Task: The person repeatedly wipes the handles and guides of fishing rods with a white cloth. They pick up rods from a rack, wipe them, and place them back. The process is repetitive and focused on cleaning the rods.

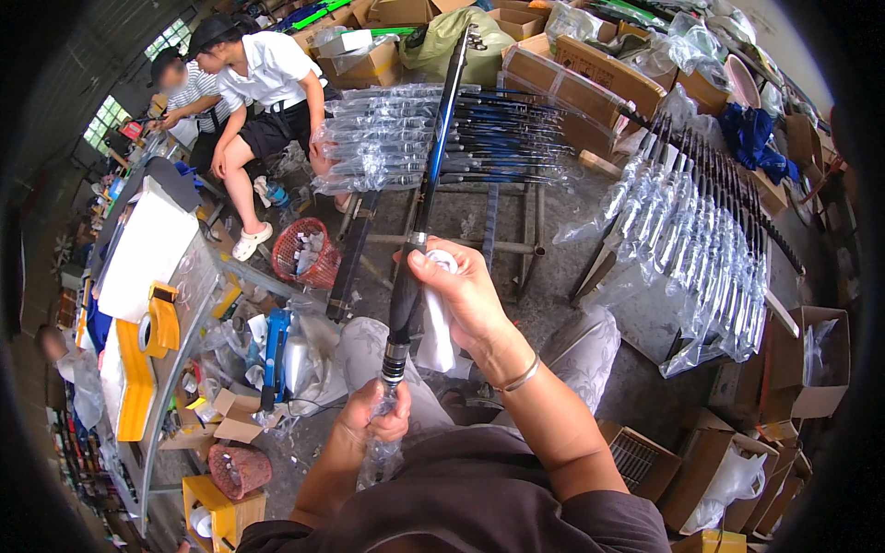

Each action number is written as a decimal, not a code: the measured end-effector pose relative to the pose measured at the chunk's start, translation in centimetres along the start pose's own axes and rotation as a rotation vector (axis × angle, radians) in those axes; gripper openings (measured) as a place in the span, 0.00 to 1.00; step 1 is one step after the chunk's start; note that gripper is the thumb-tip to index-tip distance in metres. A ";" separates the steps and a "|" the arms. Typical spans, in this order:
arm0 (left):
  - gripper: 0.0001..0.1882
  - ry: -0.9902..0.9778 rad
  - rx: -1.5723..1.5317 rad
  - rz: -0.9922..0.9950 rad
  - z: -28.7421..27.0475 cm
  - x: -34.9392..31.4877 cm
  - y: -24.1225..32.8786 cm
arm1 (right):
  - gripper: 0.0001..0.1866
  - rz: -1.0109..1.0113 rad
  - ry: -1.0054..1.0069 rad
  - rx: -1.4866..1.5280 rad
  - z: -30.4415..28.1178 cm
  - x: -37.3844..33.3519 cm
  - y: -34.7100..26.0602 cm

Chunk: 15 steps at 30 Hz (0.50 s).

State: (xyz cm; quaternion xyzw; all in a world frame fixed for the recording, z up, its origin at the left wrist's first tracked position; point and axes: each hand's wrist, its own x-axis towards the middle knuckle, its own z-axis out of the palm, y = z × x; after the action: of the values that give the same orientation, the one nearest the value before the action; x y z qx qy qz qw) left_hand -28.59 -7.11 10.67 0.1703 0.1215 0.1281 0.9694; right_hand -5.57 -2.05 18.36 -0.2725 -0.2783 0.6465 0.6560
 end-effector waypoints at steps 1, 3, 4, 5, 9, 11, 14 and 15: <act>0.25 0.028 0.013 0.023 0.4 0.1 -0.1 | 0.13 0.003 0.000 0.019 -0.1 0.0 -0.1; 0.27 0.083 0.067 0.059 0.8 0.1 -0.2 | 0.14 0.004 0.005 0.014 -0.3 0.0 0.1; 0.27 0.109 0.110 0.073 0.8 0.1 -0.2 | 0.14 0.004 0.007 0.012 -0.3 0.0 0.1; 0.27 0.136 0.151 0.087 0.9 0.0 -0.2 | 0.17 0.005 0.006 -0.016 -0.2 0.0 0.2; 0.24 0.286 0.400 0.215 1.6 0.5 0.5 | 0.27 0.025 -0.041 -0.112 -0.5 0.8 0.6; 0.20 0.352 0.452 0.239 1.3 0.5 0.8 | 0.31 0.047 -0.056 -0.138 -1.5 0.9 1.6; 0.14 0.512 0.561 0.303 0.8 0.9 0.8 | 0.31 0.112 -0.070 -0.128 -2.6 -0.3 3.5; 0.13 0.562 0.612 0.321 0.8 1.1 0.9 | 0.28 0.114 -0.026 -0.119 -2.3 -0.4 3.6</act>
State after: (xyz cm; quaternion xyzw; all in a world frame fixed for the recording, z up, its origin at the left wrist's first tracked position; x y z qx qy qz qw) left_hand -27.55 -6.23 11.53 0.4247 0.3848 0.2763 0.7715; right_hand -6.43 -2.42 14.17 -0.3181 -0.3088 0.6686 0.5970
